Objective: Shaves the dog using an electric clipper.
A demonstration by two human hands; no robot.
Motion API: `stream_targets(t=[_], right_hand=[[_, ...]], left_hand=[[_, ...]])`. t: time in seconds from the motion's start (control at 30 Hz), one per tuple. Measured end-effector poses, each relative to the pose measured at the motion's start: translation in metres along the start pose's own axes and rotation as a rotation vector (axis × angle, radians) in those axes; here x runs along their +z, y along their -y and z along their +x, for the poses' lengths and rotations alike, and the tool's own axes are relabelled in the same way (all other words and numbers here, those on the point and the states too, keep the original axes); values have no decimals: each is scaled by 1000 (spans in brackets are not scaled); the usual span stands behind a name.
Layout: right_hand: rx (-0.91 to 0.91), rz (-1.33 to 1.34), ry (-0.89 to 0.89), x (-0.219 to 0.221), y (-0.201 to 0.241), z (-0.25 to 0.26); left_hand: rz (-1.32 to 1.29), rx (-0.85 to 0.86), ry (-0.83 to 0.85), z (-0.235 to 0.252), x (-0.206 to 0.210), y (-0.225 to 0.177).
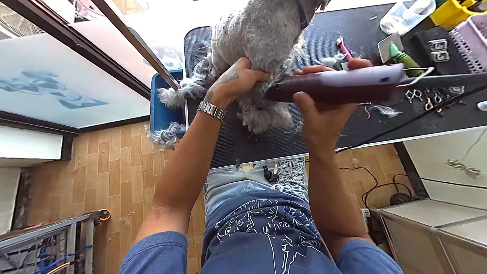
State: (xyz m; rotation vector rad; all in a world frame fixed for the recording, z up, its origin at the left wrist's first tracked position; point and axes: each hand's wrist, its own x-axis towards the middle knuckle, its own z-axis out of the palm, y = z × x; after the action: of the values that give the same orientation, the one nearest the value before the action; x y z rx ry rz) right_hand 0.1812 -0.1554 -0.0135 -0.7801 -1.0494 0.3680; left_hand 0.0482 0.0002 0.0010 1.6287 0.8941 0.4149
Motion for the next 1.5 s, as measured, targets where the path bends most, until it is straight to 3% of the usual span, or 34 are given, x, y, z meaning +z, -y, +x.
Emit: stream_targets(t=[0.13, 0.27, 0.33, 0.43, 0.53, 0.67, 0.8, 0.87, 1.0, 1.13, 1.23, 1.3, 1.4, 1.5], right_hand=[[-76, -151, 259, 1, -19, 1], [132, -306, 407, -28, -24, 0], [253, -244, 333, -41, -21, -8], [218, -40, 169, -47, -9, -11], [135, 73, 173, -42, -1, -2], [259, 147, 99, -44, -4, -6], [430, 350, -283, -61, -26, -11], [530, 568, -367, -64, -27, -10], [724, 748, -332, -63, -29, -16], [884, 653, -312, -41, -31, -9], [855, 541, -347, -34, -29, 0], [763, 633, -373, -40, -26, 0], [604, 760, -243, -55, -12, 0], [549, 350, -94, -62, -3, -1]], left_hand=[[125, -37, -65, -4, 3, -5], [95, -65, -121, -4, 7, 2], [63, -56, -134, -3, 10, 7], [36, -38, -185, 3, 14, 14], [13, -4, -242, 6, 21, 18], [-42, -21, -313, -8, 32, 25], [-209, 2, -395, -11, 30, 20], [-236, 12, -391, -9, 29, 15], [-208, -23, -347, -11, 27, 16], [-143, -41, -336, -10, 22, 18], [-129, -83, -328, -12, 23, 8], [-125, -119, -335, -16, 22, 8], [-106, -111, -304, -29, 19, 19], [-119, -84, -313, -23, 18, 19]])
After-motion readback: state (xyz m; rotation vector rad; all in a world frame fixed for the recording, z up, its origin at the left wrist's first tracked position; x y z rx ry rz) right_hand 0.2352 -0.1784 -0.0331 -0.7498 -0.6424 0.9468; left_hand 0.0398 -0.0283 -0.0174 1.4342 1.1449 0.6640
